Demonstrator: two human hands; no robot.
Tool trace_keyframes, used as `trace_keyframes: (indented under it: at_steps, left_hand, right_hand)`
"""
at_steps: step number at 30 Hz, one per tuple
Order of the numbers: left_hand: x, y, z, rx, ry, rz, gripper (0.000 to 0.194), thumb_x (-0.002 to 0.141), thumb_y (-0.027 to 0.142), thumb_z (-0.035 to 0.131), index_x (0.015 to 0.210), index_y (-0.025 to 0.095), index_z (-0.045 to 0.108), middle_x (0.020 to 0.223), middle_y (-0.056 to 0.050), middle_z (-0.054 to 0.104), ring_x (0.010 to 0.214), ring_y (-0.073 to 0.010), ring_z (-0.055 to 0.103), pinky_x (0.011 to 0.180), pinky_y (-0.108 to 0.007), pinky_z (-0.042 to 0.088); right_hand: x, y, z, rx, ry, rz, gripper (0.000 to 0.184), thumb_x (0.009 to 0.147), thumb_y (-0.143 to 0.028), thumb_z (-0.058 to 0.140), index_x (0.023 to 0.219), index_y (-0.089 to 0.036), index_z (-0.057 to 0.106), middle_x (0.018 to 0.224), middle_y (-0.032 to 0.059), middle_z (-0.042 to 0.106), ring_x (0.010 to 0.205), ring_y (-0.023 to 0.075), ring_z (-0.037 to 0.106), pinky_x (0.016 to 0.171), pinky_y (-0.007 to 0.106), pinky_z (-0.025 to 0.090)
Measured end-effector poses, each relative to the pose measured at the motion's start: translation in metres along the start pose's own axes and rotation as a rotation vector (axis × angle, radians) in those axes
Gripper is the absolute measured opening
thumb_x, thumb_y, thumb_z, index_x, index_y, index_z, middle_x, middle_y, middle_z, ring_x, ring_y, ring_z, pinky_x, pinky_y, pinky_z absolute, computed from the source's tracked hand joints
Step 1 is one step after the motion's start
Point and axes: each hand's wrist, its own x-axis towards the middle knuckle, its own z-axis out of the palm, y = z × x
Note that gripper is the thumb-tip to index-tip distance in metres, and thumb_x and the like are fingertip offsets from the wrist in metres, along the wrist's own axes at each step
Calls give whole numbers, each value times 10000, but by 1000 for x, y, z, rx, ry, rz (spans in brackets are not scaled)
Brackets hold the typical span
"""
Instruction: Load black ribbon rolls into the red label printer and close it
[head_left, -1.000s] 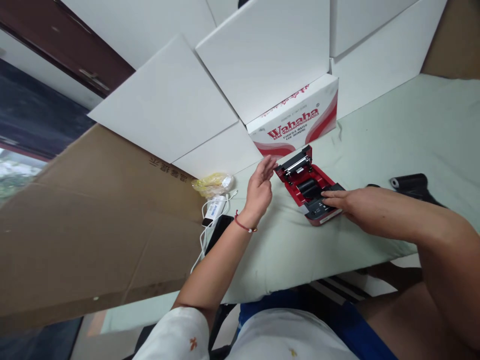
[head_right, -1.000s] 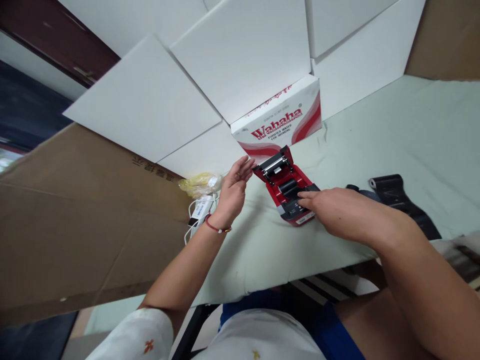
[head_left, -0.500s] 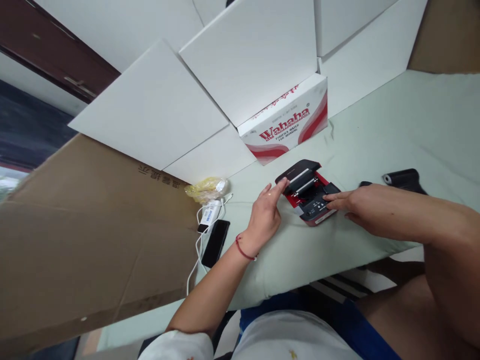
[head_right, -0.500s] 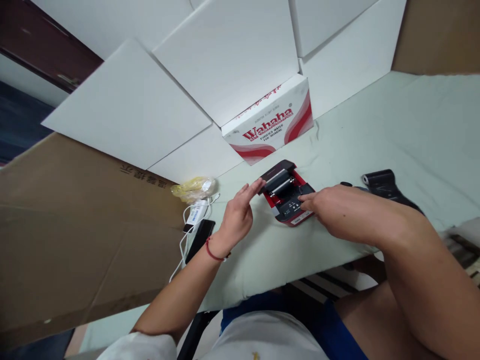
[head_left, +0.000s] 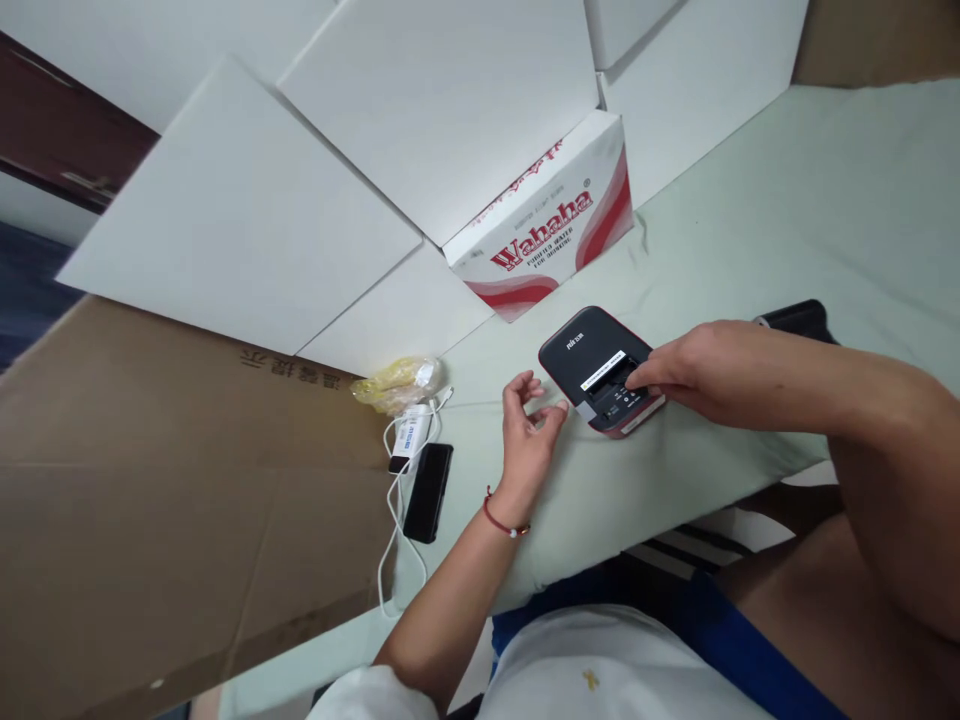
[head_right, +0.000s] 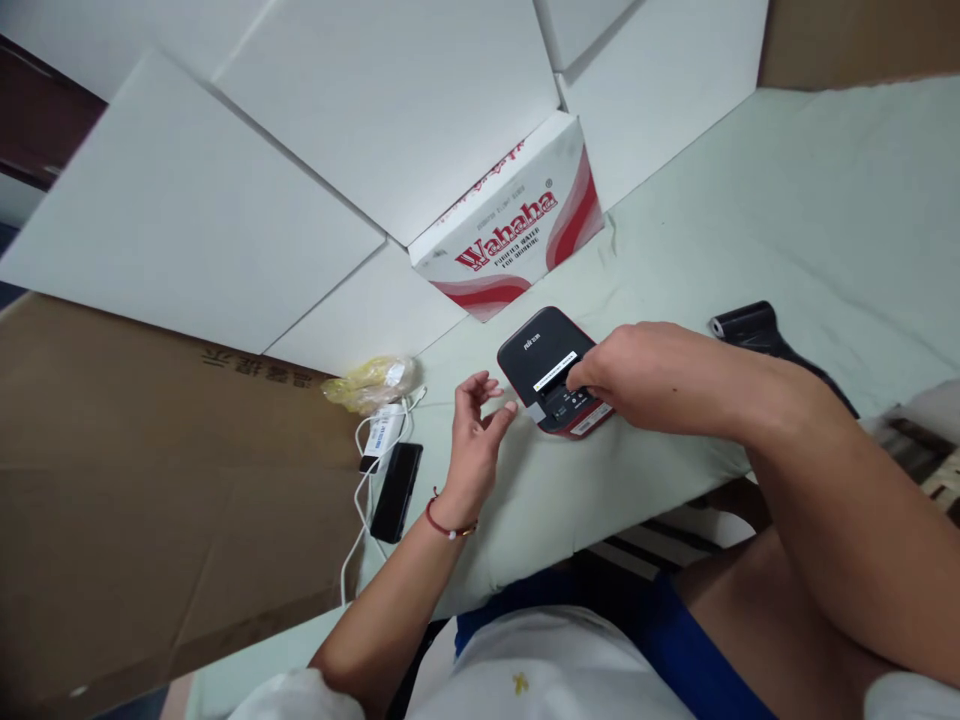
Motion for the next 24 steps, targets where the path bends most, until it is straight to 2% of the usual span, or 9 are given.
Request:
trace_keyframes:
  at_steps: [3, 6, 9, 14, 19, 22, 24]
  left_hand:
    - [-1, 2, 8, -234, -23, -277, 619, 759, 354, 875, 1274, 238, 551, 1091, -27, 638, 927, -150, 635, 765, -268, 495]
    - [0, 9, 17, -352, -74, -393, 721, 665, 307, 924, 1275, 227, 547, 973, 22, 589, 753, -99, 559, 658, -244, 415]
    - [0, 11, 22, -358, -92, -390, 804, 587, 210, 930, 1294, 236, 547, 966, 40, 565, 692, -70, 506, 644, -242, 398]
    - [-2, 1, 22, -291, -73, -356, 886, 625, 195, 909, 1414, 310, 523, 1064, 23, 568, 724, -69, 513, 699, -244, 435]
    - [4, -6, 21, -297, -130, -398, 883, 577, 183, 922, 1379, 280, 566, 1092, 7, 556, 722, -72, 507, 649, -241, 422]
    - [-2, -12, 19, -331, -111, -315, 852, 597, 224, 956, 1359, 270, 577, 1155, -10, 563, 757, -67, 528, 708, -246, 467]
    - [-12, -17, 15, -340, -60, -316, 833, 629, 268, 972, 1360, 268, 572, 1183, -22, 571, 789, -71, 551, 735, -245, 481]
  right_hand:
    - [8, -3, -13, -6, -52, 43, 340, 981, -307, 491, 1079, -340, 815, 953, 9, 796, 773, 228, 687, 660, 343, 406]
    - [12, -4, -22, 7, -24, 45, 355, 1003, -308, 453, 1079, -284, 798, 1004, 33, 789, 842, 217, 695, 697, 335, 407]
    - [13, 2, -20, 27, -2, 15, 354, 976, -281, 487, 1155, -287, 792, 1071, 44, 774, 882, 210, 691, 730, 322, 422]
    - [17, 17, -1, 83, -34, -6, 519, 914, -211, 539, 1383, -322, 731, 1247, 76, 690, 898, 198, 667, 748, 309, 458]
    - [26, 21, 7, 98, 6, -18, 434, 956, -237, 522, 1303, -309, 772, 1313, 73, 648, 884, 177, 643, 798, 319, 480]
    - [28, 12, 1, -7, -2, -21, 409, 947, -224, 534, 1260, -296, 787, 1328, 75, 653, 825, 158, 626, 721, 303, 434]
    - [28, 3, -4, -95, -27, 7, 442, 924, -196, 544, 1274, -317, 784, 1282, 69, 683, 787, 158, 613, 642, 298, 359]
